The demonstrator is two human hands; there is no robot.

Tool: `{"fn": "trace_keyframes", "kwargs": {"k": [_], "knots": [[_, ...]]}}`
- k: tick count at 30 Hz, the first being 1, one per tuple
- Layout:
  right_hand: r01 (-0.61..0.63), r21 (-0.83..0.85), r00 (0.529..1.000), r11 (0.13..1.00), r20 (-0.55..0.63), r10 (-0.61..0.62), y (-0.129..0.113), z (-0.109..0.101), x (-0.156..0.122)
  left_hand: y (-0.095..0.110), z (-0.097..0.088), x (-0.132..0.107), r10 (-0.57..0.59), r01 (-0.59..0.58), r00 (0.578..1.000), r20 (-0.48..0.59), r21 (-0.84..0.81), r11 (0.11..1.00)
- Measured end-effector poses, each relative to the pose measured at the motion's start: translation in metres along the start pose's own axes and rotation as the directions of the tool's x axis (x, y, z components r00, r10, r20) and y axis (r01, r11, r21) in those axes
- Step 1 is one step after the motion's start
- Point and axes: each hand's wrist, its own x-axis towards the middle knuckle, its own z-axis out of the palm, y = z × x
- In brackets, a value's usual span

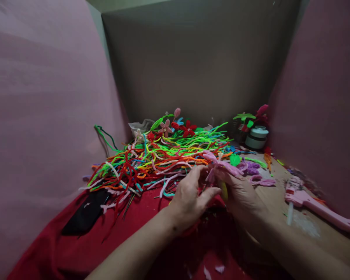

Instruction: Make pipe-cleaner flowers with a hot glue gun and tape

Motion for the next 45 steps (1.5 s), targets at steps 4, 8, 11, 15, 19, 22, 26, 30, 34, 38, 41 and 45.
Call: {"fn": "trace_keyframes", "kwargs": {"k": [4,8,11,15,19,22,26,30,34,38,41,45], "knots": [[0.009,-0.005,1.000,1.000,-0.011,-0.009,0.004,-0.002,0.001,-0.005,0.015,-0.004,0.022,-0.019,1.000,-0.003,0.312,0.950],[0.044,-0.088,0.999,0.995,0.010,-0.043,0.007,-0.002,-0.002,-0.008,0.018,-0.003,0.114,-0.090,0.993,0.000,0.613,0.785],[0.114,-0.140,0.993,0.983,0.002,-0.115,0.009,-0.001,-0.004,-0.010,0.016,-0.003,0.162,-0.148,0.985,0.058,0.767,0.624],[0.141,-0.180,0.990,0.974,0.022,-0.139,0.007,0.004,-0.008,-0.015,0.014,-0.003,0.183,-0.167,0.982,0.050,0.681,0.713],[0.114,-0.250,0.993,0.962,0.068,-0.100,0.002,0.008,-0.009,-0.010,0.014,-0.004,0.067,-0.034,0.995,-0.072,0.387,0.922],[0.111,-0.272,0.994,0.956,0.048,-0.101,0.000,0.008,-0.009,-0.003,0.013,-0.004,-0.027,0.047,0.995,-0.101,0.201,0.978],[0.117,-0.225,0.993,0.967,0.055,-0.107,0.000,0.010,-0.009,0.001,0.015,-0.004,-0.130,0.122,0.986,-0.108,-0.076,0.990],[0.107,-0.151,0.993,0.983,0.070,-0.097,0.000,0.014,-0.009,0.003,0.017,-0.002,-0.281,0.245,0.960,-0.015,-0.450,0.859],[0.035,-0.036,0.998,0.999,0.063,-0.032,0.006,0.012,-0.006,0.005,0.016,0.000,-0.311,0.326,0.936,0.167,-0.747,0.580],[-0.005,-0.051,0.992,0.999,0.127,0.011,0.009,0.005,-0.002,-0.001,0.007,0.001,-0.229,0.455,0.890,0.394,-0.806,0.380],[-0.005,-0.088,0.986,0.996,0.168,0.020,0.008,0.002,-0.003,-0.009,-0.001,0.001,-0.143,0.554,0.831,0.537,-0.778,0.297],[0.040,-0.156,0.979,0.987,0.202,-0.008,0.005,0.001,-0.003,-0.014,-0.006,0.002,-0.070,0.626,0.775,0.629,-0.746,0.229]]}}
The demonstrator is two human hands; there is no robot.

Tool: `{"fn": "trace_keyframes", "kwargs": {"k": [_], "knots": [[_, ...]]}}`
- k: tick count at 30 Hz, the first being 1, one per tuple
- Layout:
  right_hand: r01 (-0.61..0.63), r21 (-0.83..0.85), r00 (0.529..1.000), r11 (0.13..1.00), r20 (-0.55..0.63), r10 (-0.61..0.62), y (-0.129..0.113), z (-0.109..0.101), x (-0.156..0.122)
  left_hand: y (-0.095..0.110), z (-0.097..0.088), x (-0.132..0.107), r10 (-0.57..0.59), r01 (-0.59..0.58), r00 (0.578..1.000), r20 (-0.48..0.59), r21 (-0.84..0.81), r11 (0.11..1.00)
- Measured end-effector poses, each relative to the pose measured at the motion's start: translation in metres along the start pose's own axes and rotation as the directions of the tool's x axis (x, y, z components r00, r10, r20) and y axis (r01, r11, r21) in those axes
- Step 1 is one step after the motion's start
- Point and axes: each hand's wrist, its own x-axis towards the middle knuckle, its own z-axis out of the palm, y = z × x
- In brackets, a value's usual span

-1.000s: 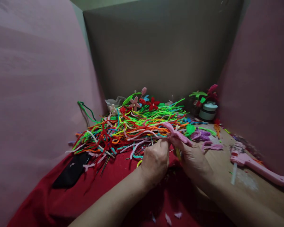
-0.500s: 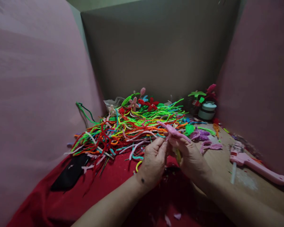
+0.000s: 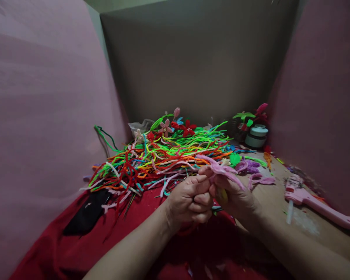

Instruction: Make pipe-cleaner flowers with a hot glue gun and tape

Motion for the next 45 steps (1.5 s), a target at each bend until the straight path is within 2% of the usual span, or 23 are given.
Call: {"fn": "trace_keyframes", "kwargs": {"k": [2,4,5,6,7,9,10,12,14,15,17,19,21,22,24,26,31,36,40,43,45], "knots": [[0.018,0.020,0.999,1.000,-0.032,-0.017,0.000,-0.001,0.001,0.001,0.002,0.001,0.016,-0.013,0.999,-0.031,0.083,0.996],[0.019,0.064,0.998,0.998,-0.061,-0.015,0.001,-0.002,0.003,0.001,0.006,0.003,0.111,-0.055,0.982,-0.152,0.333,0.941],[0.025,0.078,0.997,0.997,-0.069,-0.019,0.002,-0.002,0.004,0.001,0.008,0.004,0.207,-0.071,0.955,-0.214,0.510,0.857],[0.033,0.076,0.997,0.997,-0.076,-0.027,0.002,-0.002,0.005,-0.001,0.010,0.004,0.326,-0.072,0.913,-0.246,0.689,0.721],[0.043,0.062,0.996,0.997,-0.083,-0.038,0.002,-0.002,0.006,-0.003,0.010,0.004,0.443,-0.051,0.865,-0.235,0.838,0.543],[0.066,0.019,0.994,0.998,-0.093,-0.064,0.002,0.000,0.007,-0.008,0.008,0.004,0.593,0.026,0.796,-0.123,0.985,0.169],[0.073,0.001,0.993,0.997,-0.091,-0.072,0.001,0.001,0.007,-0.011,0.005,0.004,0.607,0.066,0.792,-0.069,0.997,0.028],[0.082,-0.018,0.993,0.996,-0.088,-0.084,0.001,0.003,0.007,-0.016,0.000,0.004,0.620,0.106,0.784,-0.001,0.985,-0.133],[0.101,-0.027,0.990,0.994,-0.094,-0.103,0.001,0.005,0.005,-0.018,-0.003,0.003,0.636,0.105,0.772,0.024,0.981,-0.165],[0.102,-0.036,0.990,0.994,-0.097,-0.106,0.001,0.005,0.004,-0.018,-0.003,0.004,0.648,0.094,0.761,0.017,0.986,-0.137],[0.095,-0.055,0.991,0.994,-0.085,-0.100,0.001,0.005,0.002,-0.016,-0.001,0.004,0.678,0.050,0.735,-0.028,0.999,-0.014],[0.092,-0.055,0.994,0.994,-0.062,-0.095,0.001,0.004,0.000,-0.013,0.003,0.005,0.699,-0.023,0.707,-0.105,0.985,0.172],[0.092,-0.024,0.995,0.995,-0.043,-0.093,0.001,0.003,-0.001,-0.009,0.008,0.006,0.678,-0.091,0.698,-0.232,0.910,0.405],[0.089,-0.002,0.995,0.996,-0.037,-0.089,0.001,0.003,-0.002,-0.008,0.010,0.006,0.635,-0.116,0.710,-0.304,0.839,0.532],[0.067,0.033,0.997,0.997,-0.026,-0.066,0.000,0.003,-0.001,-0.005,0.014,0.006,0.503,-0.149,0.761,-0.410,0.644,0.750],[0.039,0.057,0.999,0.998,-0.021,-0.037,0.000,0.002,0.000,-0.002,0.017,0.005,0.381,-0.164,0.820,-0.427,0.462,0.871],[-0.008,0.119,0.999,0.993,-0.043,0.014,0.006,-0.003,0.005,0.000,0.015,0.002,0.235,-0.163,0.905,-0.355,0.221,0.961],[-0.087,0.179,0.996,0.980,-0.019,0.092,0.008,-0.006,0.005,-0.001,0.006,0.001,0.117,-0.122,0.982,-0.146,-0.030,0.992],[-0.149,0.177,0.988,0.973,0.063,0.140,0.006,-0.006,0.001,-0.001,0.000,0.000,0.052,-0.056,0.998,-0.035,-0.118,0.991],[-0.148,0.159,0.988,0.976,0.056,0.141,0.003,-0.005,-0.001,-0.001,-0.001,-0.001,0.049,-0.050,0.999,-0.022,-0.082,0.995],[-0.124,0.140,0.992,0.982,0.014,0.123,0.001,-0.004,0.000,-0.001,0.000,-0.001,0.066,-0.067,0.996,-0.054,-0.010,0.998]]}}
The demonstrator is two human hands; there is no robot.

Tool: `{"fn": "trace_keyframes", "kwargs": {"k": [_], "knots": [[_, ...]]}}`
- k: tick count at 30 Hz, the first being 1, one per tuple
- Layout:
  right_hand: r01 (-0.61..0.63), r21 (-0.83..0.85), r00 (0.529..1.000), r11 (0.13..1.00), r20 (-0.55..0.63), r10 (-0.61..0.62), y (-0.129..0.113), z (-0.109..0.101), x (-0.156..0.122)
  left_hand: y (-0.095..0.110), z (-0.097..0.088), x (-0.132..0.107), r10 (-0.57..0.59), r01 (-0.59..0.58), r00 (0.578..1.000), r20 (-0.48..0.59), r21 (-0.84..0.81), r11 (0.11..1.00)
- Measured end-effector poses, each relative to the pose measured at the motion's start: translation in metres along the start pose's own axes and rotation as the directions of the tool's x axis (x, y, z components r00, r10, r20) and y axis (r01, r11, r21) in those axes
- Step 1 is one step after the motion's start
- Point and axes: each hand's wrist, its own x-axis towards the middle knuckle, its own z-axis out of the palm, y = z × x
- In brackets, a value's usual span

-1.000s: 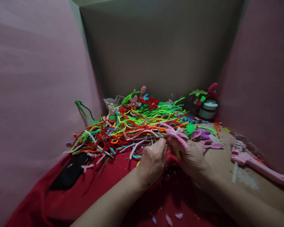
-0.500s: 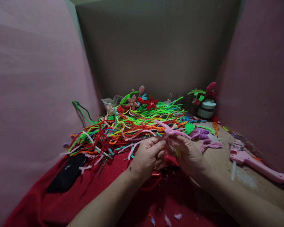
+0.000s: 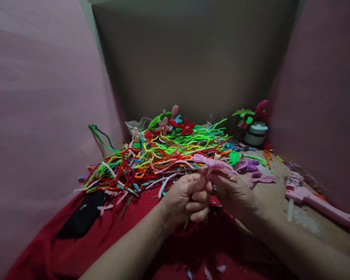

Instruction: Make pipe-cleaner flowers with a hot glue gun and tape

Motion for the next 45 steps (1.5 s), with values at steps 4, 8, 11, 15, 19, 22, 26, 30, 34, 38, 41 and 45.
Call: {"fn": "trace_keyframes", "kwargs": {"k": [4,8,11,15,19,22,26,30,34,38,41,45], "knots": [[0.079,-0.078,0.997,0.994,-0.010,-0.080,-0.010,0.007,0.003,0.002,0.005,0.002,0.156,-0.093,0.973,-0.171,0.333,0.938],[0.176,-0.195,0.984,0.965,0.025,-0.175,-0.019,0.013,0.006,0.000,0.009,0.005,0.381,-0.163,0.897,-0.225,0.632,0.757],[0.278,-0.315,0.958,0.908,0.020,-0.286,-0.019,0.010,0.007,-0.003,0.008,0.006,0.461,-0.193,0.864,-0.202,0.712,0.675],[0.432,-0.522,0.882,0.735,0.075,-0.466,-0.013,-0.001,0.008,-0.002,0.005,0.005,0.692,-0.230,0.695,-0.194,0.852,0.470],[0.505,-0.614,0.814,0.607,0.105,-0.571,-0.009,-0.009,0.007,0.004,0.002,0.003,0.719,-0.205,0.635,-0.283,0.836,0.510],[0.528,-0.639,0.788,0.560,0.123,-0.603,-0.007,-0.012,0.006,0.011,0.003,0.000,0.527,-0.242,0.780,-0.338,0.613,0.752],[0.517,-0.653,0.791,0.554,0.118,-0.601,-0.006,-0.015,0.004,0.016,0.006,-0.003,0.372,-0.243,0.892,-0.256,0.423,0.873],[0.521,-0.672,0.787,0.526,0.140,-0.601,-0.007,-0.015,0.002,0.017,0.012,-0.005,0.297,-0.170,0.930,-0.216,0.462,0.870],[0.521,-0.683,0.787,0.512,0.152,-0.597,-0.009,-0.011,-0.001,0.018,0.018,-0.005,0.228,-0.091,0.944,-0.237,0.478,0.874],[0.498,-0.645,0.820,0.579,0.133,-0.557,-0.009,-0.007,-0.003,0.018,0.018,-0.005,0.210,-0.075,0.946,-0.247,0.464,0.883],[0.479,-0.569,0.851,0.669,0.115,-0.512,-0.008,-0.004,-0.004,0.015,0.015,-0.004,0.219,-0.104,0.949,-0.227,0.431,0.897],[0.442,-0.505,0.879,0.741,0.082,-0.469,-0.005,-0.005,-0.004,0.014,0.013,-0.002,0.217,-0.121,0.954,-0.205,0.400,0.909]]}}
